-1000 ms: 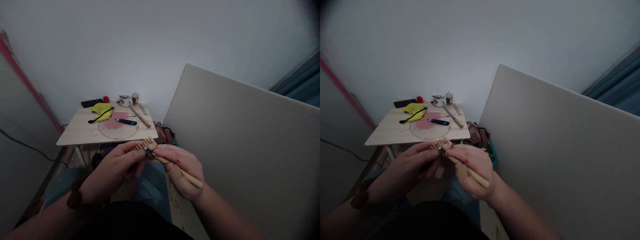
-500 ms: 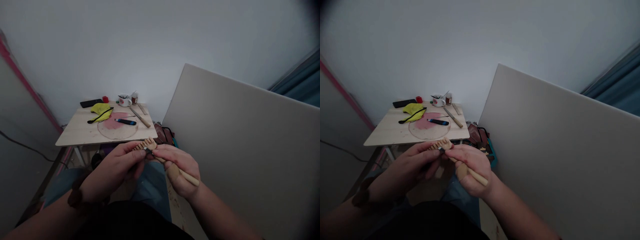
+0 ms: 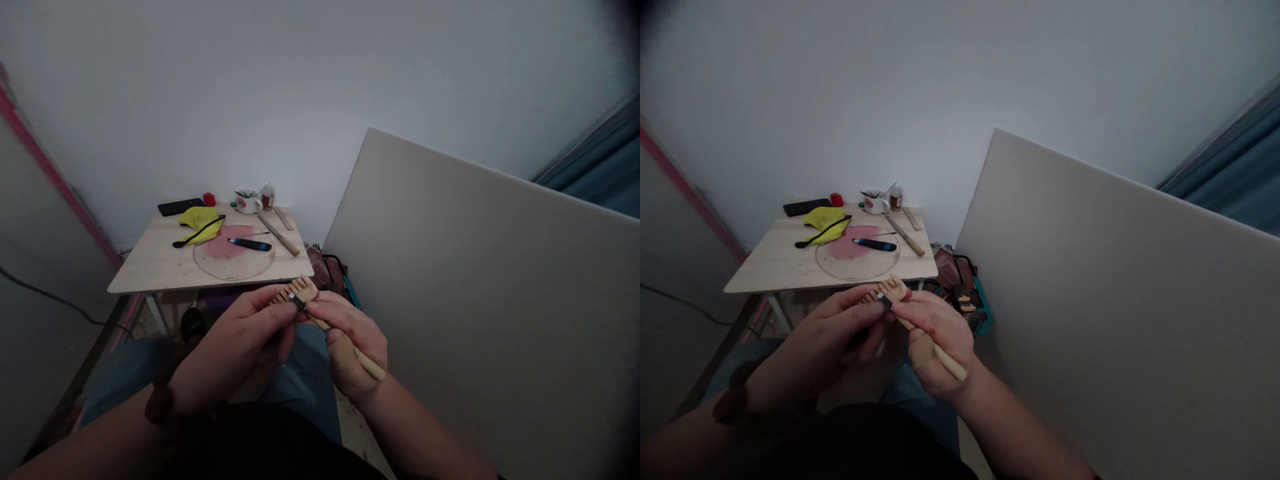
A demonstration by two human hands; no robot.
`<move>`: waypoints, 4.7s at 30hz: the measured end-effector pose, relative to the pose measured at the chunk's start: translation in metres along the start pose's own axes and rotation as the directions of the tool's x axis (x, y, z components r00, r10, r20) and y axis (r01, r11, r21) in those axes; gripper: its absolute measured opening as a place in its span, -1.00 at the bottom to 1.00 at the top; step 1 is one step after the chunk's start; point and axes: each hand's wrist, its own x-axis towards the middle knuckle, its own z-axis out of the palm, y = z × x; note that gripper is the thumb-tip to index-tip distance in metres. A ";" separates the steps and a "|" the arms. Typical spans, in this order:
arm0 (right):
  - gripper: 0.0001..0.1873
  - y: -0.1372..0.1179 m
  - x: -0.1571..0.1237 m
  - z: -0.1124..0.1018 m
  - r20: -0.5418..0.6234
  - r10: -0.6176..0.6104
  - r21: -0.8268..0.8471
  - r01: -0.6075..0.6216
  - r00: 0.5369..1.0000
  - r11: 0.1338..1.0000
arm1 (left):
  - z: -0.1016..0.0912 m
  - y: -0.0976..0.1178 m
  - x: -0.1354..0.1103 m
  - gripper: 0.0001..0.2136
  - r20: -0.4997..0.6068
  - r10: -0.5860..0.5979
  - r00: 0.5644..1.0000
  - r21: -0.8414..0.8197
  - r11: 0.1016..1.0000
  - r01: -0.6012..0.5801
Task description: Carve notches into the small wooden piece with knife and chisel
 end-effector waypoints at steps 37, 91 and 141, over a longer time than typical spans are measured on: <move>-0.61 -0.009 0.003 0.009 -0.030 0.009 0.072 -0.006 0.999 0.997 | 0.002 0.002 0.000 -0.69 -0.210 0.123 0.970 0.082 0.991 -0.108; -0.56 -0.007 -0.011 0.015 -0.098 -0.006 0.048 0.010 0.995 0.999 | 0.018 -0.010 0.002 -0.72 -0.266 0.098 0.959 -0.093 0.988 -0.127; -0.59 -0.016 -0.007 0.012 -0.130 0.035 -0.007 -0.036 0.991 0.999 | 0.014 -0.019 0.003 -0.71 -0.339 0.137 0.931 -0.006 0.989 -0.147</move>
